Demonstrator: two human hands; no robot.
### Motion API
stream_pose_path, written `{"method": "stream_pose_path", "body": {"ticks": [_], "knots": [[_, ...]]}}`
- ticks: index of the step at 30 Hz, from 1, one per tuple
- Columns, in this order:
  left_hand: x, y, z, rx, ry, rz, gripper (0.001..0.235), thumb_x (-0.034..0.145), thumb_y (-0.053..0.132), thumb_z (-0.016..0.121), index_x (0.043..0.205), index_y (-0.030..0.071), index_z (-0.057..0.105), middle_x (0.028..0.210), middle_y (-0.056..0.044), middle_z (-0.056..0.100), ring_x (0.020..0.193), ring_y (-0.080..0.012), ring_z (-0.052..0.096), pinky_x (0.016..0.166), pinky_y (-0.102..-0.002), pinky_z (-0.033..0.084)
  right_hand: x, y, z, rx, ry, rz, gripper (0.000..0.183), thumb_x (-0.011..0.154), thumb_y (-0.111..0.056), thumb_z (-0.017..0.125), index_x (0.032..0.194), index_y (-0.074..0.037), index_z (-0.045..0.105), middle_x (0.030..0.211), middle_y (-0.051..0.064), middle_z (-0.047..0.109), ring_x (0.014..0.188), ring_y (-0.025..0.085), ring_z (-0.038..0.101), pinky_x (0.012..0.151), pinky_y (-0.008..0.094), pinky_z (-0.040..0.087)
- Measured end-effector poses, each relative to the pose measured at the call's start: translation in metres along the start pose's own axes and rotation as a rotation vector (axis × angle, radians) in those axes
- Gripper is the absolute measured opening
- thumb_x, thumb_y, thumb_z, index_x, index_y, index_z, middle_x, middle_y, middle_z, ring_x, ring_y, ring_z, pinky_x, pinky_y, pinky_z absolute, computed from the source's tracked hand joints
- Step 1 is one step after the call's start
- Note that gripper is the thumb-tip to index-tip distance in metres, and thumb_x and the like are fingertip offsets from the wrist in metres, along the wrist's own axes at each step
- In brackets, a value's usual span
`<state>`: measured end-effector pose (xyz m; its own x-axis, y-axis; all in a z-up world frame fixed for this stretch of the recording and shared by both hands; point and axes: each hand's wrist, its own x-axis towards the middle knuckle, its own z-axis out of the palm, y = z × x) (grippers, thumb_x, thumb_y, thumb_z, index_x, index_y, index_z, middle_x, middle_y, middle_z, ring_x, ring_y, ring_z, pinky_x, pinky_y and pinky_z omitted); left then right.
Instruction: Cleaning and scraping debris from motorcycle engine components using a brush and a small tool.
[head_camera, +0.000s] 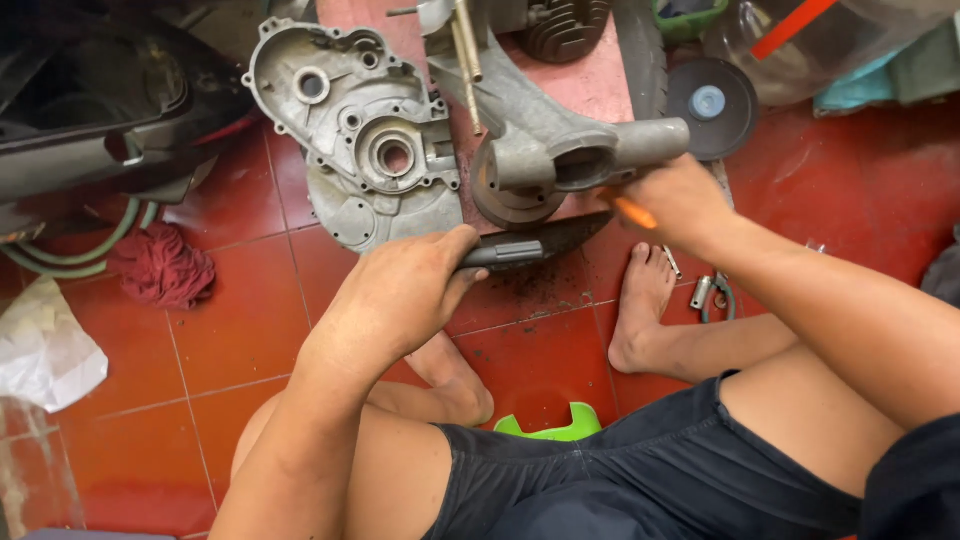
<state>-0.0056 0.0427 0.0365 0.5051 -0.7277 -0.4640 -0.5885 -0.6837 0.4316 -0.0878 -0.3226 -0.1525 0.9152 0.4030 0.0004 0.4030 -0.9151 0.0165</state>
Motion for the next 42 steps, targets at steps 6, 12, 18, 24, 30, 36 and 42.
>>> {"method": "stream_pose_path", "body": {"ticks": [6,12,18,24,30,36,42], "knots": [[0.003,-0.001,-0.004,0.017,-0.001,0.015,0.022,0.100,0.028,0.055,0.116,0.014,0.057,0.099,-0.017,0.071,0.098,-0.0415,0.071,0.083,-0.055,0.058,-0.005,0.026,0.034,-0.093,-0.011,0.346,0.027,0.087,-0.046,0.070,0.073,-0.023,0.074,0.063,0.002,0.065,0.064,0.032,0.070,0.056,0.044,0.050],[0.002,-0.006,-0.004,0.019,0.019,0.019,0.021,0.101,0.029,0.054,0.116,0.014,0.057,0.098,-0.015,0.072,0.098,-0.0397,0.072,0.082,-0.054,0.058,0.022,-0.059,-0.031,0.797,-0.068,0.115,0.029,0.088,-0.037,0.073,0.112,-0.023,0.080,0.097,0.010,0.080,0.094,0.033,0.076,0.078,0.048,0.061],[-0.008,-0.004,-0.012,-0.022,-0.012,-0.006,0.020,0.101,0.026,0.055,0.116,0.013,0.058,0.100,-0.016,0.072,0.099,-0.0392,0.072,0.082,-0.054,0.058,-0.007,0.007,-0.016,0.109,-0.083,0.338,0.021,0.090,-0.039,0.069,0.091,-0.020,0.078,0.076,0.006,0.074,0.076,0.034,0.074,0.063,0.046,0.057],[-0.005,-0.008,-0.016,-0.012,-0.008,0.007,0.022,0.101,0.026,0.055,0.118,0.014,0.059,0.100,-0.015,0.073,0.100,-0.0392,0.072,0.083,-0.054,0.058,0.012,-0.058,-0.057,0.708,-0.180,0.284,0.020,0.078,-0.035,0.075,0.091,-0.022,0.082,0.087,0.008,0.079,0.087,0.036,0.075,0.070,0.052,0.059],[-0.004,-0.005,-0.020,-0.014,-0.031,0.009,0.022,0.101,0.026,0.056,0.118,0.013,0.059,0.100,-0.016,0.073,0.099,-0.0399,0.072,0.084,-0.054,0.058,-0.013,-0.006,-0.012,-0.174,-0.191,0.332,0.020,0.086,-0.044,0.061,0.089,-0.034,0.078,0.075,-0.010,0.072,0.072,0.015,0.075,0.063,0.031,0.053],[-0.002,-0.005,-0.019,-0.018,-0.027,-0.009,0.022,0.101,0.026,0.055,0.118,0.014,0.060,0.100,-0.014,0.073,0.099,-0.0381,0.073,0.084,-0.052,0.059,0.020,-0.060,-0.085,0.318,-0.380,0.450,0.030,0.083,-0.051,0.062,0.094,-0.030,0.080,0.085,0.001,0.080,0.085,0.032,0.077,0.079,0.049,0.062],[-0.002,-0.006,-0.013,-0.013,-0.037,0.003,0.023,0.101,0.026,0.055,0.120,0.015,0.060,0.101,-0.014,0.074,0.099,-0.0372,0.073,0.085,-0.052,0.059,-0.012,-0.021,-0.016,0.317,-0.212,0.398,0.029,0.089,-0.039,0.066,0.095,-0.014,0.080,0.085,0.008,0.077,0.081,0.037,0.075,0.069,0.047,0.060]]}}
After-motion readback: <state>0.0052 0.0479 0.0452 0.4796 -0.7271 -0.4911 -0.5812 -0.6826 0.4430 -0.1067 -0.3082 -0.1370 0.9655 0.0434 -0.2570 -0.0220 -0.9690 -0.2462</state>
